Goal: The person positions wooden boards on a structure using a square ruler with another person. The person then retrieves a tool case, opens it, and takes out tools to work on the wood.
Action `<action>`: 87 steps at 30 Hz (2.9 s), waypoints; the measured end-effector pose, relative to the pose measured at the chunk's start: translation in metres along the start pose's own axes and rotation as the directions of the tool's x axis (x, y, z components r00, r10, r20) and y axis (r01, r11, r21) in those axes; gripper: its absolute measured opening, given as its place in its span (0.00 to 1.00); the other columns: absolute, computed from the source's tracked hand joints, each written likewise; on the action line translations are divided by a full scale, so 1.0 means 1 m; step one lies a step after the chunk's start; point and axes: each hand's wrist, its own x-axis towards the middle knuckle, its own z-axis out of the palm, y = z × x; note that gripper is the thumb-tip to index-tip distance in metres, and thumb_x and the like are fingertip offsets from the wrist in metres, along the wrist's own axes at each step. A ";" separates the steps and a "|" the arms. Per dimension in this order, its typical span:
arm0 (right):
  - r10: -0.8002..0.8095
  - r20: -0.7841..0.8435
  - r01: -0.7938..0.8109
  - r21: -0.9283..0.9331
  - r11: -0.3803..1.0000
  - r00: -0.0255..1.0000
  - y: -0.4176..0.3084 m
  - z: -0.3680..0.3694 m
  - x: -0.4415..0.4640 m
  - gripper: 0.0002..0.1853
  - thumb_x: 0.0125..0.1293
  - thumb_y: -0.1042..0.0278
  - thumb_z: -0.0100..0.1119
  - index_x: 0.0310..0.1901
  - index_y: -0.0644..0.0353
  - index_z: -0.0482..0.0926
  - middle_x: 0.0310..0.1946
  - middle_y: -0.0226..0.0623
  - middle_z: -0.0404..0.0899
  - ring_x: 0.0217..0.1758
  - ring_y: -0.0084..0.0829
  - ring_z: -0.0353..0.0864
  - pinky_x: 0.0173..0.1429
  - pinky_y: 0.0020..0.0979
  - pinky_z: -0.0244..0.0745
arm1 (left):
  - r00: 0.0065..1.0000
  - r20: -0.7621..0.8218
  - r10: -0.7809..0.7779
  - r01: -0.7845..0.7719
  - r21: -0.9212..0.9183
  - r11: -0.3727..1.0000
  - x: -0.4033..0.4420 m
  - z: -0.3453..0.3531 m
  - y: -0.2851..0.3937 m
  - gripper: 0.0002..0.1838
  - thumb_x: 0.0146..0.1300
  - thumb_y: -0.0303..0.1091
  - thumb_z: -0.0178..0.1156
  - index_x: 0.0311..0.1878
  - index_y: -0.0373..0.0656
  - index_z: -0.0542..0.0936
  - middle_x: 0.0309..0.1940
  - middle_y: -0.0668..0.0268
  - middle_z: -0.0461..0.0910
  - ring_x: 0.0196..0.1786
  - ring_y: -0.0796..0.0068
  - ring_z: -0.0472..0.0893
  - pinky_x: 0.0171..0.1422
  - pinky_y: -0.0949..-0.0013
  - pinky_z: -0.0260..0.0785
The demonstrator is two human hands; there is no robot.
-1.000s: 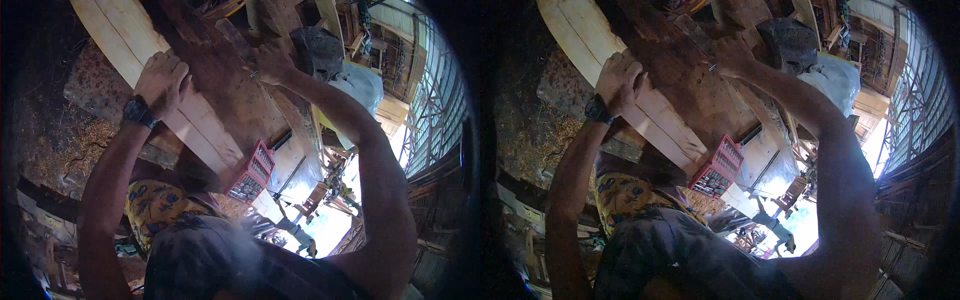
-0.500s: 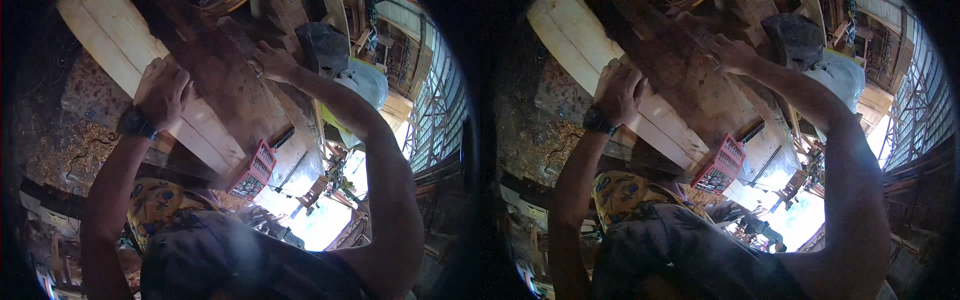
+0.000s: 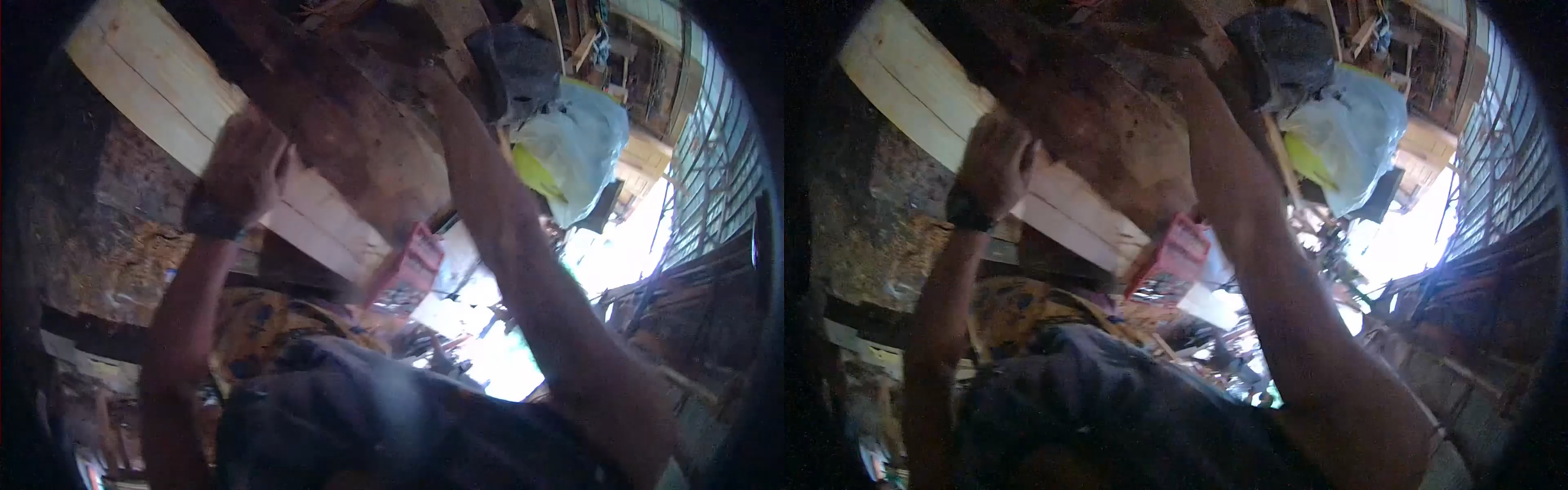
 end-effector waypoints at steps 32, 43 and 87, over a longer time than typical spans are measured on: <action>0.111 0.145 -0.172 0.943 0.286 0.983 -0.049 -0.052 -0.348 0.29 0.68 0.68 0.63 0.69 0.61 0.68 0.55 0.48 0.82 0.56 0.39 0.83 0.61 0.37 0.76 | 0.583 0.640 -0.501 0.793 -0.312 0.524 0.038 0.055 0.156 0.22 0.74 0.51 0.54 0.43 0.36 0.77 0.31 0.58 0.80 0.34 0.65 0.81 0.41 0.61 0.72; 0.525 -0.042 -0.124 0.953 0.276 0.850 -0.026 0.018 -0.417 0.16 0.69 0.72 0.58 0.57 0.65 0.79 0.44 0.49 0.85 0.48 0.44 0.87 0.49 0.39 0.81 | 0.888 0.435 -0.152 0.099 0.142 0.985 0.180 0.098 0.069 0.12 0.70 0.37 0.60 0.48 0.39 0.75 0.39 0.44 0.80 0.46 0.39 0.80 0.46 0.44 0.69; -0.127 0.335 0.106 0.079 0.991 0.934 -0.036 -0.079 -0.054 0.18 0.72 0.58 0.53 0.52 0.64 0.67 0.41 0.55 0.82 0.44 0.54 0.85 0.46 0.50 0.82 | 0.562 0.462 -0.686 0.770 -0.596 0.229 0.147 0.152 0.051 0.21 0.72 0.49 0.60 0.42 0.37 0.83 0.33 0.60 0.85 0.35 0.68 0.84 0.40 0.63 0.77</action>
